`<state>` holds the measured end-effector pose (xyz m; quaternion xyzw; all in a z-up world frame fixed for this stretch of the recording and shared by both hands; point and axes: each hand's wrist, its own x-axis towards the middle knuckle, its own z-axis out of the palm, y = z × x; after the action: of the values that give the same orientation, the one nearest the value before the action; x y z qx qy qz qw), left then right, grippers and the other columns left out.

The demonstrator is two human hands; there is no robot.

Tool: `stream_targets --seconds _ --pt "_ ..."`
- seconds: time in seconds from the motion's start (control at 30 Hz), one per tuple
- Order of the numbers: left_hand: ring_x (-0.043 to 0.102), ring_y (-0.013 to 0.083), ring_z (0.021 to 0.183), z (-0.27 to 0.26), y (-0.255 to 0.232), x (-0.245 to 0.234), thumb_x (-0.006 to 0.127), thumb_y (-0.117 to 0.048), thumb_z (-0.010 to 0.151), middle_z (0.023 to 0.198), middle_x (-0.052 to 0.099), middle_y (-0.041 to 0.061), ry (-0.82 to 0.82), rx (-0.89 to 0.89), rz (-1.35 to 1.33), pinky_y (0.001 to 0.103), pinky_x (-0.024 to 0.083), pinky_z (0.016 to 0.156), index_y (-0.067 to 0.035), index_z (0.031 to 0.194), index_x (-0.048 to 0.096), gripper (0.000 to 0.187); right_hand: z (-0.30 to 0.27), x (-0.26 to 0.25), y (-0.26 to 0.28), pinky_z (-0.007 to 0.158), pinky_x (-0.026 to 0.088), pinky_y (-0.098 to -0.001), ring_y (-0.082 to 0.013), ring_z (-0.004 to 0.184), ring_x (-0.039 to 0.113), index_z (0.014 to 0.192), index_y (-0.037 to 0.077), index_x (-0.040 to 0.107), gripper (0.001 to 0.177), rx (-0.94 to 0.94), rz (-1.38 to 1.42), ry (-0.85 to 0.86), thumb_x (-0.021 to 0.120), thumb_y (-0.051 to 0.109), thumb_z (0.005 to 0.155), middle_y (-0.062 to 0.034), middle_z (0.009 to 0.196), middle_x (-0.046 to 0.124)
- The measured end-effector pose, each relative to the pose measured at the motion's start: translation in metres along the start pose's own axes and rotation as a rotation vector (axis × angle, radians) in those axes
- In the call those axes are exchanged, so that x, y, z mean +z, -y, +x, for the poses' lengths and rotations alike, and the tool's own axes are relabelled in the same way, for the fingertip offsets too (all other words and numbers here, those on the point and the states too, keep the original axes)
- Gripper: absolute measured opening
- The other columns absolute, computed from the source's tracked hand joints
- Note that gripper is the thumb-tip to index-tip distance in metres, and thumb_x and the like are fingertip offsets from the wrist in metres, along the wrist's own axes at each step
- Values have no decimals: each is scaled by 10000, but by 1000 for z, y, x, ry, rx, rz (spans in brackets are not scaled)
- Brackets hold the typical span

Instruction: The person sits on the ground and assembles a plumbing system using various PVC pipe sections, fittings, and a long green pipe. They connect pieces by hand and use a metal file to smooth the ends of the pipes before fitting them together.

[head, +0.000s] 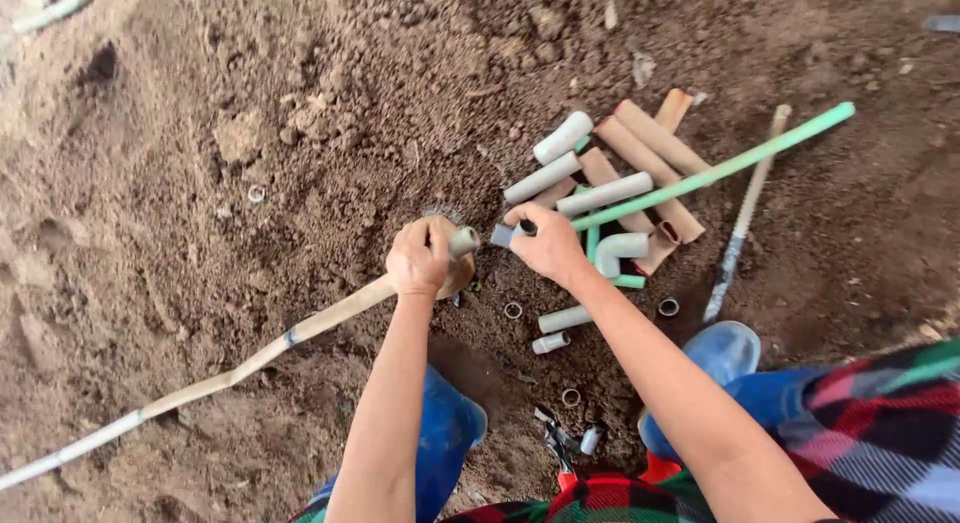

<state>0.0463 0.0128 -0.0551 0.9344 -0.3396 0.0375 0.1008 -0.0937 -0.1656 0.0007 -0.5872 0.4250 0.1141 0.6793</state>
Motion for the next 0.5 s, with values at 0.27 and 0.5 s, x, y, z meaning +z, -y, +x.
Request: stream_targets --seconds 0.27,0.5 --pt "609 220 710 -2 -11 -11 478 -346 877 666 500 22 -168 85 -81 301 511 643 -169 632 456 304 3 3 37 932 435 -520 -355 1082 558 1024 13 667 369 -415 -93 118 473 -2 710 -190 1035 641" --pt "577 238 666 -8 -5 -2 484 -377 882 633 428 29 -224 103 -86 307 503 691 -173 632 440 326 18 27 38 968 406 -422 -254 1101 545 1063 67 636 248 -304 116 196 511 111 852 -110 1057 608"
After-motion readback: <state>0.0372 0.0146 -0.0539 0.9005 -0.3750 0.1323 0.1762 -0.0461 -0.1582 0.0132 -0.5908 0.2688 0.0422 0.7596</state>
